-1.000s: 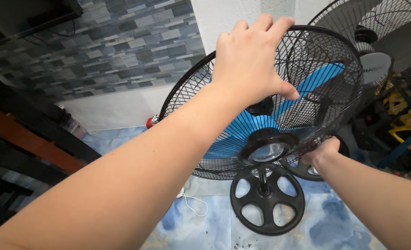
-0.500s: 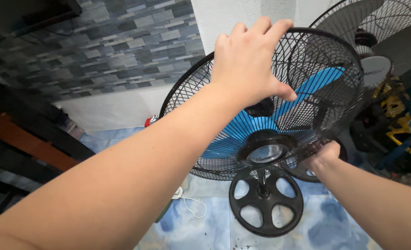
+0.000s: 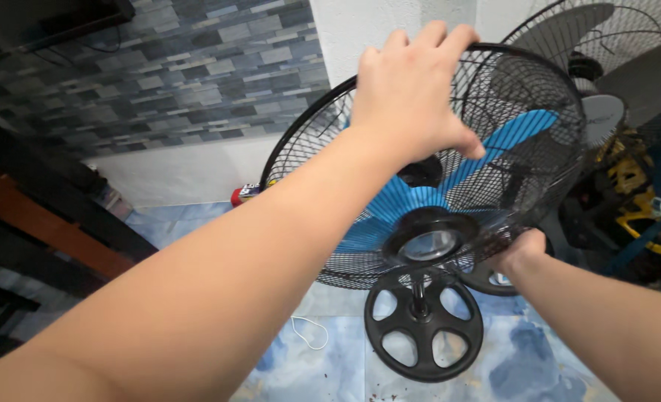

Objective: The person holds the front grille of a fan and attempts to secure it to the motor housing by hand, then manipulates the fan blade center cap.

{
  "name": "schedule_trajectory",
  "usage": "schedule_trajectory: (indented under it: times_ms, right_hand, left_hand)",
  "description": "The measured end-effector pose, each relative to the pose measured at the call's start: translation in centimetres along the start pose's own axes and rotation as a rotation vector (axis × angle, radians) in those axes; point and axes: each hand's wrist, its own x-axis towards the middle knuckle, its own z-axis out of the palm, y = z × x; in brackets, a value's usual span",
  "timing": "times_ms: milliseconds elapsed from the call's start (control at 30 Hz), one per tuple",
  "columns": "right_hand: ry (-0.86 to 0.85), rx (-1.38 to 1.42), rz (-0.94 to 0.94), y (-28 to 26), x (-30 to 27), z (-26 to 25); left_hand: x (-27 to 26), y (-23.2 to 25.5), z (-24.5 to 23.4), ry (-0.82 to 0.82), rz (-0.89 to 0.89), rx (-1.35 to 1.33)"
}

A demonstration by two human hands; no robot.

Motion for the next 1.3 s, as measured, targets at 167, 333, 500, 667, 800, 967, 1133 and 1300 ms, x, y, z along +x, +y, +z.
schedule_trajectory:
  times_ms: [167,333,500,667,800,967,1133,1300]
  right_hand:
    - [0.012,-0.053,0.031,-0.6,-0.3,0.6]
    - [0.03,-0.156,0.077,-0.5,-1.3,1.4]
    - [0.174,-0.02,0.036,0.8,-1.4,0.3]
    - [0.117,-0.124,-0.154,-2.1,3.1,-3.5]
    - [0.034,-0.348,-0.457,-9.7,4.1,-1.9]
    - [-0.497,-0.854,-0.842,-17.2,-5.9,10.3]
    - [-0.826,-1.376,-0.693,-14.5,-16.7,19.3]
    - [-0.891,-1.691,-0.74,-12.3,-18.6,20.3]
  left_hand:
    - [-0.3,-0.5,0.1,0.022,-0.017,0.014]
    - [-0.1,-0.3,0.1,-0.035,0.006,-0.007]
    - [-0.8,-1.0,-0.5,0.279,0.222,-0.133]
    - [-8.3,-0.6,-2.1,0.388,0.347,-0.436]
    - [-21.6,1.7,2.0,-0.121,0.253,-0.752]
    - [-37.4,-1.0,21.4,-0.624,-1.023,-1.455]
    - [-37.5,-3.6,33.6,-0.059,-2.266,-1.828]
    - [-32.6,-3.6,27.5,0.581,-2.332,-2.009]
